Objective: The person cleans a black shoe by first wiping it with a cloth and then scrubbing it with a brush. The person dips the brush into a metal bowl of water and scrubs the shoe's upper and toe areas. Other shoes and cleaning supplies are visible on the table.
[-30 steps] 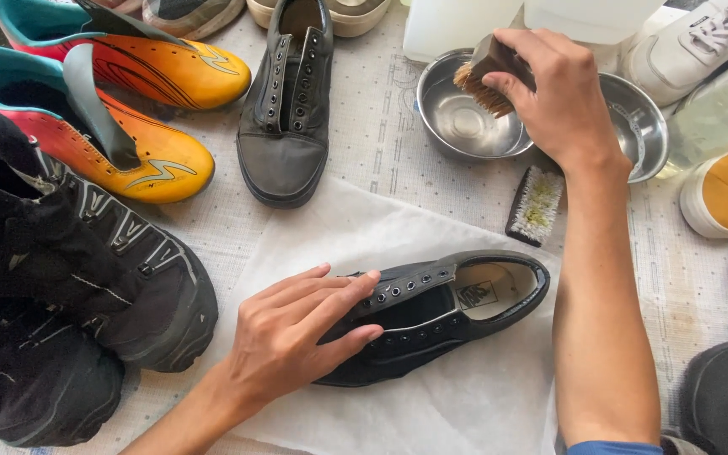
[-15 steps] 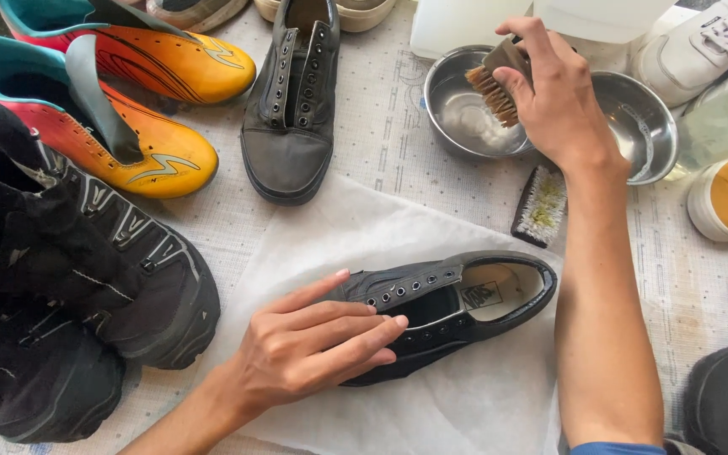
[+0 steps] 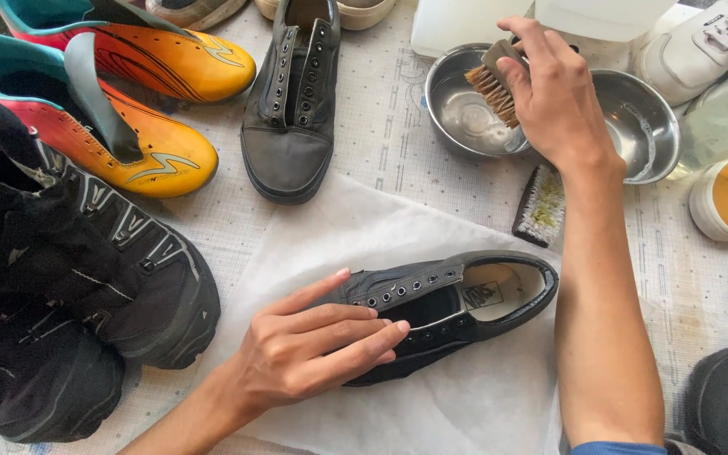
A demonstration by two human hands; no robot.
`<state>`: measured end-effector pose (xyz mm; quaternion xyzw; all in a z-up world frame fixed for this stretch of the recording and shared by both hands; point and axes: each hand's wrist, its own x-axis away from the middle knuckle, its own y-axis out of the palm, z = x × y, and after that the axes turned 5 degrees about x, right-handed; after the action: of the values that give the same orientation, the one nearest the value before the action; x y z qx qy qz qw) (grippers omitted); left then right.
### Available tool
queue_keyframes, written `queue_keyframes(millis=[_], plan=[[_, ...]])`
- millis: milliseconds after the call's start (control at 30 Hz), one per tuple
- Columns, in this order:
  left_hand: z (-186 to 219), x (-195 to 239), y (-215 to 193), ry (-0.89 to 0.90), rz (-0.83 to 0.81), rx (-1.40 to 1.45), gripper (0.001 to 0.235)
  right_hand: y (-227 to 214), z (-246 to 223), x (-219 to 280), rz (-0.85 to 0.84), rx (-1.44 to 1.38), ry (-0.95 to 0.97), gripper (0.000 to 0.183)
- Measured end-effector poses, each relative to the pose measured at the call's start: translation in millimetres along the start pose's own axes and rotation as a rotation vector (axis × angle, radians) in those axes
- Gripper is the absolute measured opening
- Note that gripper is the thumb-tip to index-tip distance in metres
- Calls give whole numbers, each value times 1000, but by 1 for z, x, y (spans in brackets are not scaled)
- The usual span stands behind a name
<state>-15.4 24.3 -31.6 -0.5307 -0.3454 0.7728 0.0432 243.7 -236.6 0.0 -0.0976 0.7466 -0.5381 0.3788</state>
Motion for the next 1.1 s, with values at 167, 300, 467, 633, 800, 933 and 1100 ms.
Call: queue_keyframes(millis=[167, 300, 467, 633, 800, 933, 1100], plan=[[1, 0, 0, 12, 7, 11, 21, 2, 6, 1, -20, 12, -4, 33], [0, 0, 0, 21, 0, 19, 21, 4, 8, 1, -52, 24, 40, 45], [-1, 0, 3, -14, 17, 37, 20, 16, 26, 3, 125, 82, -111, 55], [-1, 2, 1, -37, 22, 24, 18, 28, 37, -1, 159, 206, -89, 46], [0, 2, -1, -20, 23, 44, 17, -9, 34, -23, 262, 172, -288, 44], [-1, 7, 1, -18, -3, 15, 32, -4, 32, -18, 208, 207, -213, 38], [1, 5, -1, -20, -22, 5, 28, 14, 38, -15, 88, 322, -24, 31]])
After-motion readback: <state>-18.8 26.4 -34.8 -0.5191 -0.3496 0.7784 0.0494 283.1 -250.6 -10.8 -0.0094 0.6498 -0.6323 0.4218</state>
